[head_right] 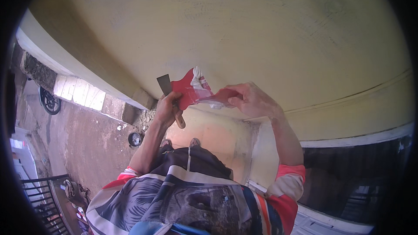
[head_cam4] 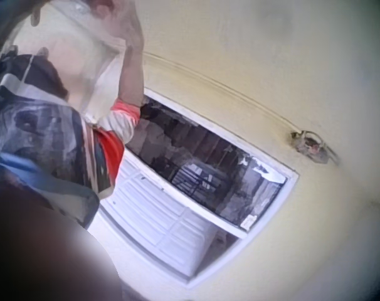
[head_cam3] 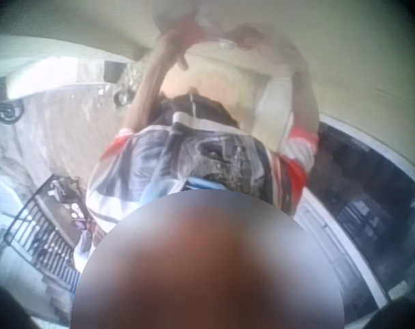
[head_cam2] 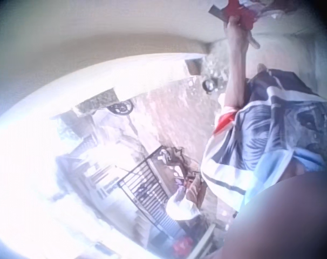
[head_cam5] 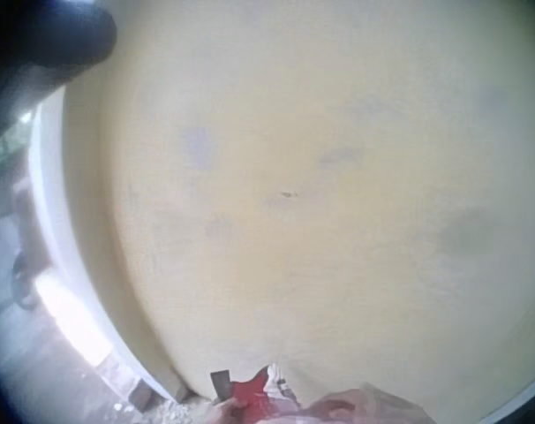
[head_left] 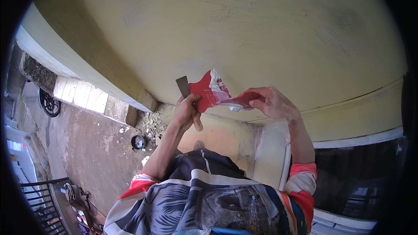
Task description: The person applies white plaster to a yellow exterior wall using a red plastic scraper and a metal trowel. They repeatedly scoop plaster from the trowel onto the scraper and smooth it onto the wall surface. After finishing, the person washes the tools in a bucket of water.
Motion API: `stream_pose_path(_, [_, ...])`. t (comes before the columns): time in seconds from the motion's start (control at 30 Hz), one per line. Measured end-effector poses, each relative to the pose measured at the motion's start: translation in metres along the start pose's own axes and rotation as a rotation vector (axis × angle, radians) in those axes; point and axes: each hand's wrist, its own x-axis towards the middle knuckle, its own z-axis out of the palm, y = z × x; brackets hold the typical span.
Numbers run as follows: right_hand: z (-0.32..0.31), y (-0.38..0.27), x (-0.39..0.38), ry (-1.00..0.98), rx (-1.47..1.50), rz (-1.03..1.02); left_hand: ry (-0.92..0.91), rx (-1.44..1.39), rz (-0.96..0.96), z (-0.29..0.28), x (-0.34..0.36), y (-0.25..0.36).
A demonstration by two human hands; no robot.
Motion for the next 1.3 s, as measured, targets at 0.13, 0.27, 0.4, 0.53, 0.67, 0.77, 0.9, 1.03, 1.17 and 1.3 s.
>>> stream_pose_path(0.13, [-0.009,0.048,-0.027,0.527,1.093,-0.329,-0.227,-0.151,-0.192,0.006,0.005,-0.009])
stream_pose_path(0.27, [-0.002,0.022,-0.013,0.897,1.549,-0.908,-0.47,-0.272,-0.346,-0.007,0.013,0.005])
stream_pose_path(0.4, [-0.054,-0.023,-0.043,1.412,1.178,-0.958,-0.507,-0.223,-0.425,-0.011,0.008,0.036])
stream_pose_path(0.53, [-0.099,-0.088,-0.054,1.669,0.687,-0.69,-0.544,-0.196,-0.375,-0.024,0.02,0.059])
stream_pose_path(0.67, [-0.102,-0.103,-0.036,1.82,0.081,-0.348,-0.585,-0.223,-0.336,-0.058,0.032,0.065])
stream_pose_path(0.77, [-0.097,-0.102,-0.028,1.952,-0.263,-0.204,-0.591,-0.203,-0.31,-0.062,0.035,0.063])
stream_pose_path(0.9, [-0.089,-0.097,-0.008,2.088,-0.464,-0.195,-0.609,-0.182,-0.33,-0.065,0.037,0.063])
stream_pose_path(1.03, [-0.077,-0.094,0.032,2.17,-0.601,-0.324,-0.63,-0.131,-0.326,-0.072,0.048,0.06])
stream_pose_path(1.17, [-0.062,-0.069,0.087,2.195,-0.714,-0.076,-0.669,-0.15,-0.347,-0.065,0.054,0.054])
stream_pose_path(1.3, [-0.016,-0.076,0.082,2.002,-0.472,-0.48,-0.678,-0.12,-0.371,-0.077,0.069,0.055])
